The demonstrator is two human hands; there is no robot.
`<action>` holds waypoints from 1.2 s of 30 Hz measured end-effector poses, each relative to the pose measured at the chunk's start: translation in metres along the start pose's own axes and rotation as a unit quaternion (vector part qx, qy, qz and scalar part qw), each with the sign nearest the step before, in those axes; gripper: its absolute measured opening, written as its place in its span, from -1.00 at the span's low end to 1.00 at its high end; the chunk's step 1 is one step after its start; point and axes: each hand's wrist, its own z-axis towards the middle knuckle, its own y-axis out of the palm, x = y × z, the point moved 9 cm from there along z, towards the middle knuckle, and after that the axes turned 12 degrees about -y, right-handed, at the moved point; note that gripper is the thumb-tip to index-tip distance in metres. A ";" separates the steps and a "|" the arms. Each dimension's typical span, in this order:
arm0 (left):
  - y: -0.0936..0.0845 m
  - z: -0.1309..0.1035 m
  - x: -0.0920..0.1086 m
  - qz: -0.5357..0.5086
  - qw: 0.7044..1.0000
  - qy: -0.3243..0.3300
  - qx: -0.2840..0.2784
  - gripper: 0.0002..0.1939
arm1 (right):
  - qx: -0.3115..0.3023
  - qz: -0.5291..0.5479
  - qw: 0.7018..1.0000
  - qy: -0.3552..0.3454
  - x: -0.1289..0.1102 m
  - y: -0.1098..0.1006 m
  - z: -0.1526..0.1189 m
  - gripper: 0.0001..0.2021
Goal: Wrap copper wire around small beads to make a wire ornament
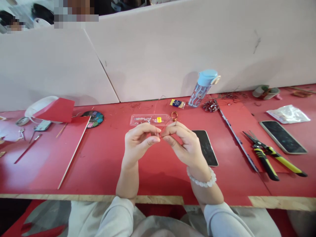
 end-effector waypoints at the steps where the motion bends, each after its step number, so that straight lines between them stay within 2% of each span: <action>1: 0.002 0.000 0.002 0.009 1.000 0.009 -0.006 -0.79 | 0.005 0.008 1.000 0.010 0.002 0.001 -0.001 -0.88; 6: 0.006 -0.003 0.009 0.037 0.999 0.040 -0.005 -0.89 | 0.008 0.025 0.998 0.058 0.008 0.002 -0.004 -0.90; 9: 0.005 -0.003 0.007 0.030 0.999 0.031 0.000 -0.89 | -0.003 0.026 0.998 0.053 0.007 0.000 -0.004 -0.92; 11: 0.006 -0.004 0.006 0.022 0.999 0.027 -0.007 -0.90 | 0.030 0.009 0.999 0.026 0.004 -0.009 -0.004 -0.89; 14: 0.008 -0.004 0.005 0.019 0.999 0.029 -0.022 -0.92 | 0.123 -0.032 0.992 -0.008 0.003 -0.031 -0.009 -0.88; 16: 0.009 -0.005 0.005 0.025 0.999 0.030 -0.028 -0.92 | 0.151 -0.061 0.986 -0.020 0.004 -0.039 -0.012 -0.88; 20: 0.011 -0.004 0.004 0.044 0.998 0.027 -0.035 -0.90 | 0.108 -0.122 0.985 -0.052 -0.001 -0.037 -0.007 -0.92; 24: 0.013 -0.005 0.003 0.050 0.997 0.030 -0.050 -0.92 | 0.117 -0.129 0.984 -0.047 0.001 -0.042 -0.006 -0.83; 26: 0.014 -0.005 0.003 0.052 0.996 0.033 -0.057 -0.94 | 0.109 -0.137 0.984 -0.041 0.002 -0.042 -0.005 -0.86; 28: 0.015 -0.005 0.004 0.060 0.996 0.036 -0.057 -0.94 | 0.099 -0.136 0.985 -0.026 0.004 -0.041 -0.005 -0.91; 30: 0.014 -0.006 0.004 0.072 0.996 0.038 -0.048 -0.94 | 0.103 -0.102 0.989 0.019 0.013 -0.042 -0.006 -0.92; 33: 0.012 -0.006 0.008 0.084 0.995 0.051 -0.034 -0.91 | 0.112 0.011 0.987 0.116 0.032 -0.036 -0.008 -0.91; 36: 0.013 -0.007 0.011 0.085 0.993 0.071 -0.034 -0.88 | 0.110 0.135 0.966 0.191 0.048 -0.022 -0.009 -0.79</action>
